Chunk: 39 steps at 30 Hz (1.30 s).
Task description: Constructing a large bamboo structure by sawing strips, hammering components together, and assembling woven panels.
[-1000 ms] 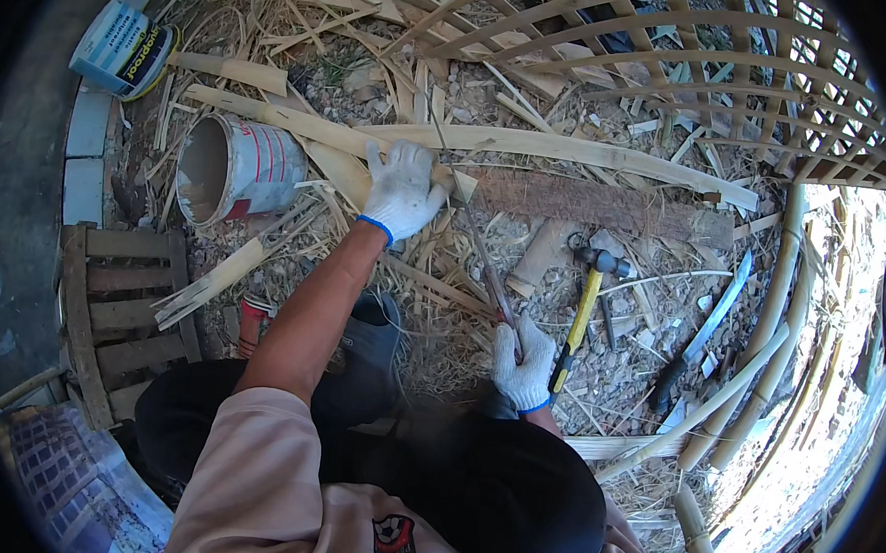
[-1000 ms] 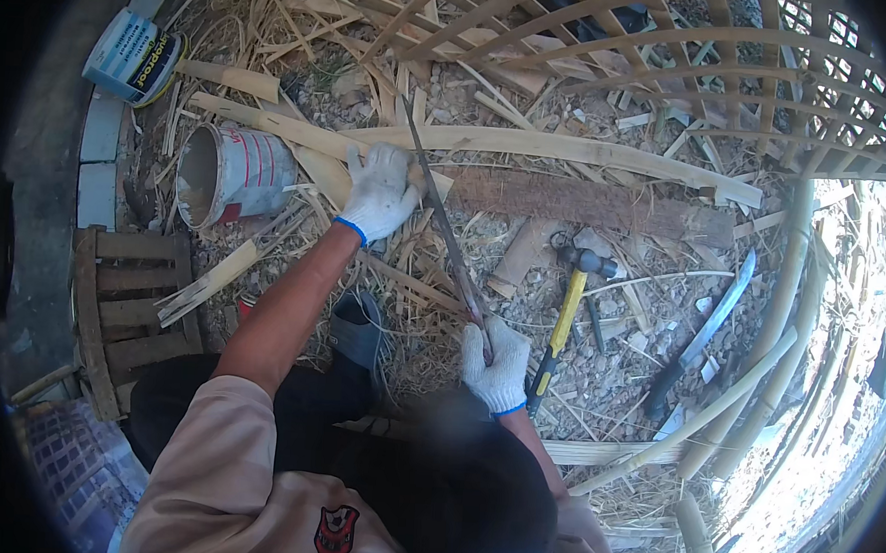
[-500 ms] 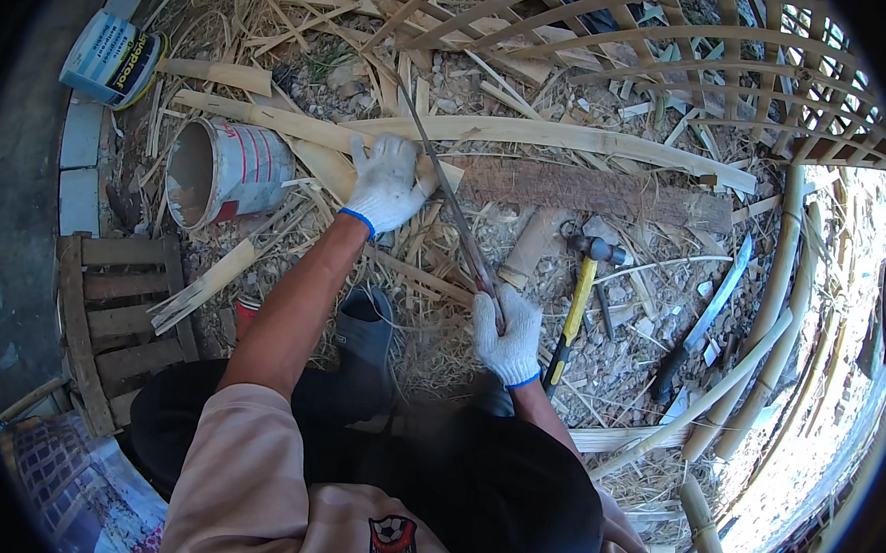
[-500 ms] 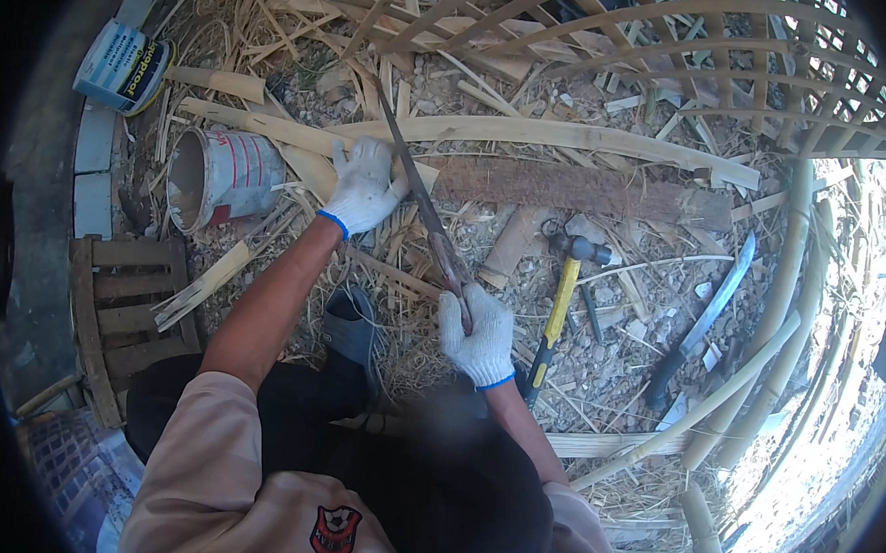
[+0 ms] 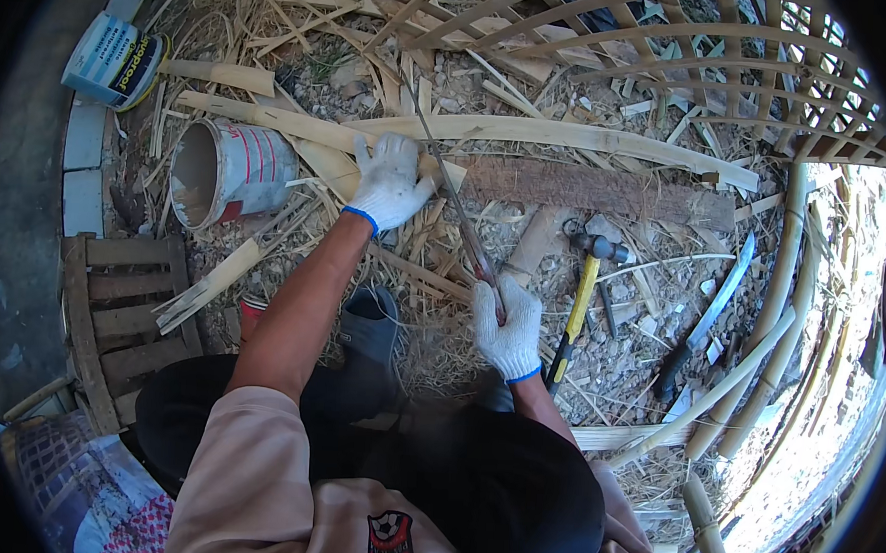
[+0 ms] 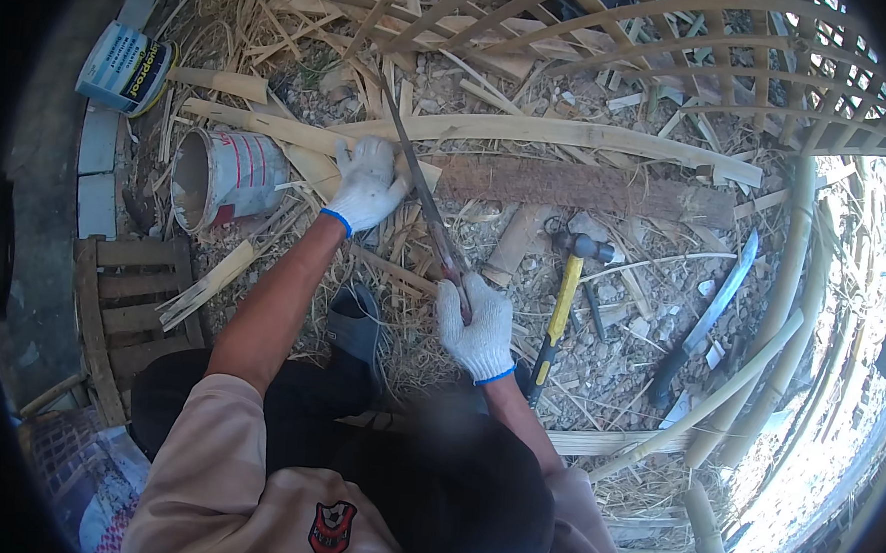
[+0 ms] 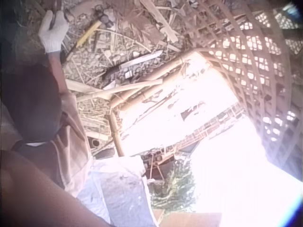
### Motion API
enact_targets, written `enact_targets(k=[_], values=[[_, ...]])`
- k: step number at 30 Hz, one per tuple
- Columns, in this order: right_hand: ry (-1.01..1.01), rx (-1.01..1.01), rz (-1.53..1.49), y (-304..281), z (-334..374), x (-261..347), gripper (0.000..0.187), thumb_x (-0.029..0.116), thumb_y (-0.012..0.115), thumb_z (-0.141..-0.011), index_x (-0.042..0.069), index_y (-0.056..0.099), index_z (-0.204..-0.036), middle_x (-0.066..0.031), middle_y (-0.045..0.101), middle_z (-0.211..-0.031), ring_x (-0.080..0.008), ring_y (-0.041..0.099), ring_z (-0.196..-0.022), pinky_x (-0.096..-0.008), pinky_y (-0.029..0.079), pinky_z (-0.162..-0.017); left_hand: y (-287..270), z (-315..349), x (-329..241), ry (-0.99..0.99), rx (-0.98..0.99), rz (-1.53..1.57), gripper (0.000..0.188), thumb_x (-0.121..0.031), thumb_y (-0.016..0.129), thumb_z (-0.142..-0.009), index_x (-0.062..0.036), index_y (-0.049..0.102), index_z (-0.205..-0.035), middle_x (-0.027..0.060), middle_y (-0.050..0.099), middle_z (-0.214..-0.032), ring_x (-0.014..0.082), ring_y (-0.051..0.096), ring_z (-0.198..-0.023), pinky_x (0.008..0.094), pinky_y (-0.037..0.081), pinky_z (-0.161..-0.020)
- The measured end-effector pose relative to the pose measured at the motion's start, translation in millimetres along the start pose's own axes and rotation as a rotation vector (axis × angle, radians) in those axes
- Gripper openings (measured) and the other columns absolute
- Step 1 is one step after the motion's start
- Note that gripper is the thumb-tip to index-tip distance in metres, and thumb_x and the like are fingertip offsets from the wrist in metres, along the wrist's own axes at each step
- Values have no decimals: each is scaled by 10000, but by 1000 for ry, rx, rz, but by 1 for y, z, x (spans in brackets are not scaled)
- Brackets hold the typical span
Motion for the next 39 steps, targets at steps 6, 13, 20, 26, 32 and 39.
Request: enact_targets(k=[6, 13, 20, 26, 32, 39], values=[[-5, 1, 35, -26, 44, -10, 202, 172, 668, -971, 20, 646, -840, -152, 536, -603, -303, 574, -510, -409, 432, -519, 0, -1, -9, 10, 13, 14, 489, -431, 598, -934, -57, 568, -1247, 166, 569, -1248, 359, 488, -1303, 759, 120, -1171], [71, 27, 23, -8, 9, -11, 270, 208, 676, -984, 8, 614, -813, -180, 537, -594, -353, 577, -521, -436, 419, -521, 4, -1, -5, 6, -2, 2, 473, -406, 594, -946, -57, 567, -1265, 173, 565, -1246, 361, 482, -1318, 761, 133, -1167], [41, 3, 20, -21, 32, -15, 221, 190, 649, -989, 10, 659, -862, -146, 501, -610, -290, 505, -514, -400, 377, -528, 2, -9, -13, 18, -8, 24, 475, -414, 599, -945, -62, 570, -1262, 180, 563, -1236, 358, 478, -1316, 761, 126, -1164], [59, 5, 28, -3, 8, -11, 213, 179, 652, -990, 7, 646, -864, -153, 492, -611, -288, 491, -516, -414, 374, -531, 8, -6, -5, 4, 45, 22, 466, -409, 609, -938, -55, 573, -1238, 189, 558, -1240, 376, 480, -1303, 763, 118, -1167], [129, 36, 27, -20, 38, -13, 270, 191, 670, -978, 32, 583, -778, -174, 538, -609, -361, 594, -537, -429, 441, -529, 0, -7, -11, 12, 31, 32, 481, -416, 610, -938, -39, 568, -1234, 199, 553, -1233, 387, 471, -1305, 752, 124, -1166], [63, 10, 12, 4, 2, -2, 254, 215, 675, -982, 27, 602, -829, -185, 550, -621, -386, 599, -553, -447, 442, -530, 5, -3, 2, -5, 63, -26, 493, -427, 607, -943, -33, 569, -1238, 198, 549, -1239, 393, 478, -1293, 763, 122, -1167]])
Point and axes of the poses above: each hand's wrist, its own z-axis away from the middle knuckle, its own y-axis out of the palm, x = y × z, the point moved 10 cm from there along -z, towards the middle knuckle
